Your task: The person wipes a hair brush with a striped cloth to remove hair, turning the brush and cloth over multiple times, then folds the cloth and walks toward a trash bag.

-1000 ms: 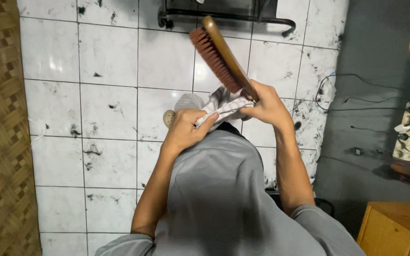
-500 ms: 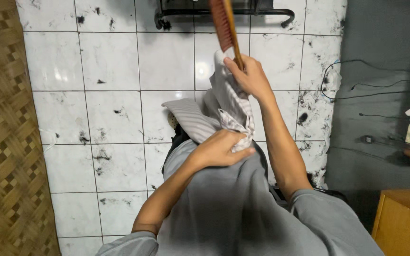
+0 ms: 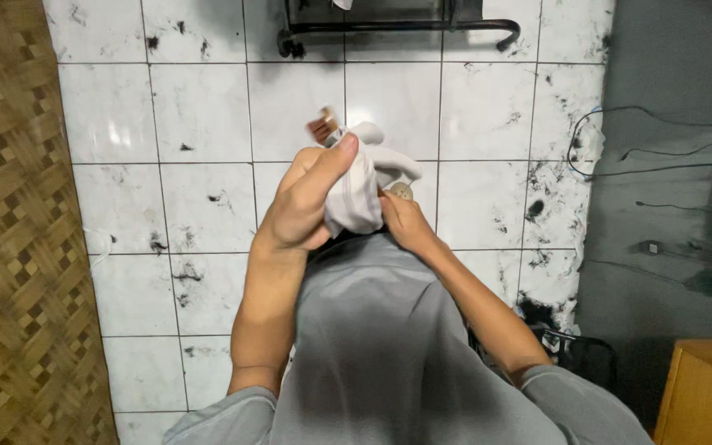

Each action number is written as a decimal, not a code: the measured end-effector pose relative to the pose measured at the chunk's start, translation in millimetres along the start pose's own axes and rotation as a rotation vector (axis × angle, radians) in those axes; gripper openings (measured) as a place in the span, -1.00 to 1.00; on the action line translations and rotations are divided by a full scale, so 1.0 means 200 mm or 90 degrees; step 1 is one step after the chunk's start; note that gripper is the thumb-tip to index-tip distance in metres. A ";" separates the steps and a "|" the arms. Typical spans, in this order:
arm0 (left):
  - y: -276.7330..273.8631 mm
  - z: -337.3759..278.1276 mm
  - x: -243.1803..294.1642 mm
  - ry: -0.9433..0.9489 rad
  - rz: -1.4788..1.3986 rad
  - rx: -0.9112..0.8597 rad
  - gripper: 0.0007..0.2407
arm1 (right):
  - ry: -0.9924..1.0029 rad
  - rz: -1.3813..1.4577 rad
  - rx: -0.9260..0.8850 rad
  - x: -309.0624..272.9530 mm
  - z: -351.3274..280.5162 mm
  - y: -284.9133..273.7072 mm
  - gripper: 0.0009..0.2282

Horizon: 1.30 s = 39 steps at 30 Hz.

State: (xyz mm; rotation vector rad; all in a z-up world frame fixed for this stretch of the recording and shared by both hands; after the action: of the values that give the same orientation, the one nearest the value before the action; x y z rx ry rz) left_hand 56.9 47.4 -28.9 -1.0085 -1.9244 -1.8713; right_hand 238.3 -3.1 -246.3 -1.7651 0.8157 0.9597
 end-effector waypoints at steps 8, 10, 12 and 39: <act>-0.02 -0.11 0.11 0.095 0.092 -0.063 -0.71 | 0.434 -0.219 -0.004 0.27 0.21 -0.22 -0.58; -0.02 -0.09 0.09 0.108 0.076 -0.009 -0.71 | 0.457 -0.027 0.031 0.10 0.16 -0.28 -0.58; -0.02 -0.03 0.09 0.127 0.059 0.040 -0.70 | 0.136 0.258 0.112 -0.18 0.13 -0.35 -0.60; -0.05 -0.13 0.00 0.146 0.033 0.059 -0.65 | 0.083 0.735 -0.147 -0.61 -0.03 -0.48 -0.55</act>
State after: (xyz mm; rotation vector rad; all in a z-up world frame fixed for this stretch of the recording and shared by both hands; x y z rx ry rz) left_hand 43.0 23.0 -32.2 -0.7704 -1.8153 -1.7667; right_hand 262.8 37.3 -99.2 -1.4722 1.9591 1.7106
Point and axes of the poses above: each hand's wrist, its own z-axis towards the middle knuckle, its own y-axis out of the palm, x = y × z, the point moved 5 cm from there along z, towards the middle knuckle, and after that the axes turned 12 degrees about y, right-handed, at the moved point
